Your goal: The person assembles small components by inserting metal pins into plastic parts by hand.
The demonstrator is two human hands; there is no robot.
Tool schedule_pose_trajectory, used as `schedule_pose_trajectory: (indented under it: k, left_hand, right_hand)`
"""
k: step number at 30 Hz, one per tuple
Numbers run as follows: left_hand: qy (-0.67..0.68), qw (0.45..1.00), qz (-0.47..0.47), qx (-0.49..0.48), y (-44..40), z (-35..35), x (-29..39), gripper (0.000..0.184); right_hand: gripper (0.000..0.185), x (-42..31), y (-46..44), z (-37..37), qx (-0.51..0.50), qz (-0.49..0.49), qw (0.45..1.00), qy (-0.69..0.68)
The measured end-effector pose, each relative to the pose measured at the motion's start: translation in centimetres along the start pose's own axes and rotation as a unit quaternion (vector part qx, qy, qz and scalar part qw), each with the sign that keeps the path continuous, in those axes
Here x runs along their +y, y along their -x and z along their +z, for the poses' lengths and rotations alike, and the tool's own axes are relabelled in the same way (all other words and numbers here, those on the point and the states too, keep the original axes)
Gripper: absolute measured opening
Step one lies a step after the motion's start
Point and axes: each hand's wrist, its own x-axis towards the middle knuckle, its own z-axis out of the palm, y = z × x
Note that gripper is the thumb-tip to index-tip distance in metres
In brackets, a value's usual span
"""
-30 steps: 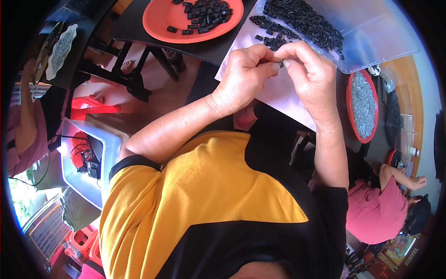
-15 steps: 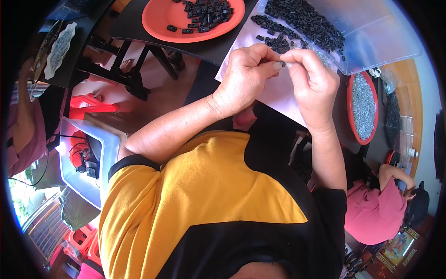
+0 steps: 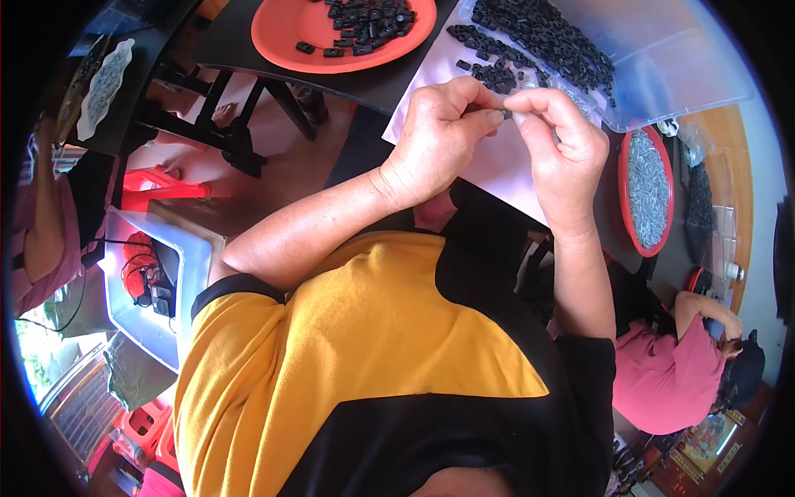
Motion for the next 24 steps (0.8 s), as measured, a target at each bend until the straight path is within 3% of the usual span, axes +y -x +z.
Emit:
schedule_pose_trajectory:
  k: [4,10,19,22,24]
  left_hand:
    - [-0.001,1.0,-0.002,-0.003,0.0,-0.1,0.1,0.009]
    - [-0.001,1.0,-0.001,0.012,-0.1,0.1,0.0,0.011]
    - [0.013,0.999,0.021,0.026,-0.1,0.4,0.0,0.008]
    - [0.0,0.997,0.064,0.039,-0.1,0.6,-0.6,0.007]
    - [-0.029,0.993,0.105,0.049,-0.2,0.6,-1.1,0.008]
  right_hand:
    - [0.02,-0.3,-0.2,-0.1,-0.014,0.017,1.0,0.003]
    - [0.028,0.3,-0.2,0.8,0.021,-0.127,0.984,0.125]
    - [0.028,-0.4,-0.3,0.7,0.001,-0.097,0.991,0.096]
    - [0.024,0.5,-0.5,1.5,0.005,-0.211,0.958,0.193]
    - [0.022,0.5,-0.5,1.6,0.002,-0.232,0.947,0.223]
